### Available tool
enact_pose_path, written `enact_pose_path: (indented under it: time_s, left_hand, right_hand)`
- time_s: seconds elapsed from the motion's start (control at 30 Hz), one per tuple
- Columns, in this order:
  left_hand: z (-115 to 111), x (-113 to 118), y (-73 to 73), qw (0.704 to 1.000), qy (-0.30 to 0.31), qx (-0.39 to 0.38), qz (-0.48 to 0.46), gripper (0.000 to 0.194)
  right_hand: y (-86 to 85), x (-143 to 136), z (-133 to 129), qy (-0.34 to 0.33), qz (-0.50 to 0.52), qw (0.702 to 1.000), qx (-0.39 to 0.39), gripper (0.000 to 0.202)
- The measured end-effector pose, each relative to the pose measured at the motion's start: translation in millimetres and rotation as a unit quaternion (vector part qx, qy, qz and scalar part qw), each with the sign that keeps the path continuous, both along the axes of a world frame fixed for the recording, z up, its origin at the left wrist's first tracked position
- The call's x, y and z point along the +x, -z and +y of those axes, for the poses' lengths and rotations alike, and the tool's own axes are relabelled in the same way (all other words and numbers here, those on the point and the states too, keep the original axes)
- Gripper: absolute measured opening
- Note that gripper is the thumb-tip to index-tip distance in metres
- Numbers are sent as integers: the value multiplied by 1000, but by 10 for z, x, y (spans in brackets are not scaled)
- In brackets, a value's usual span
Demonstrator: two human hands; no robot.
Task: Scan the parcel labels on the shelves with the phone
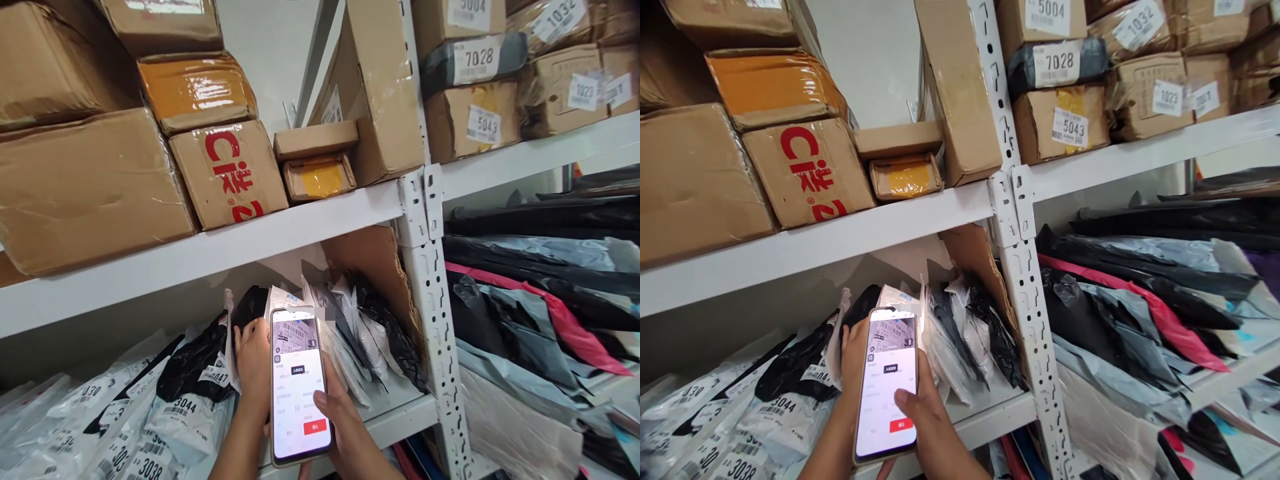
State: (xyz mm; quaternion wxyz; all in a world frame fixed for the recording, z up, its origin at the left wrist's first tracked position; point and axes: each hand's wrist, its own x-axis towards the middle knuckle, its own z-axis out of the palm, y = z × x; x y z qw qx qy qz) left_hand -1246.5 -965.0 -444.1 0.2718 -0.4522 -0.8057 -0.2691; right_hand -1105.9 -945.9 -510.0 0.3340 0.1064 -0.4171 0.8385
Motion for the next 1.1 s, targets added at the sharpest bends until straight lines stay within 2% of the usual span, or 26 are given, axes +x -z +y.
enact_pose_path:
  time_s: [0.13, 0.37, 0.73, 0.83, 0.97, 1.1]
  left_hand:
    - [3, 8, -10, 1000, -3, -5, -5, 16]
    - [0, 21, -25, 1000, 6, -8, -24, 15]
    - [7, -16, -2, 1000, 13, 2, -14, 14]
    - [10, -15, -4, 1000, 3, -5, -15, 16]
    - [20, -35, 15, 1000, -16, -17, 2, 20]
    - [29, -48, 49, 999, -29, -10, 18, 17]
  right_hand:
    - [19, 31, -10, -9, -3, 1000, -7, 82]
    - [26, -1, 6, -13, -5, 1000, -13, 96]
    - [77, -31, 23, -18, 7, 1000, -12, 89]
    - [99, -31, 33, -32, 28, 999, -20, 95]
    - [90, 54, 18, -83, 37, 995, -35, 107]
    - [101, 128, 6, -73, 32, 997, -2, 106]
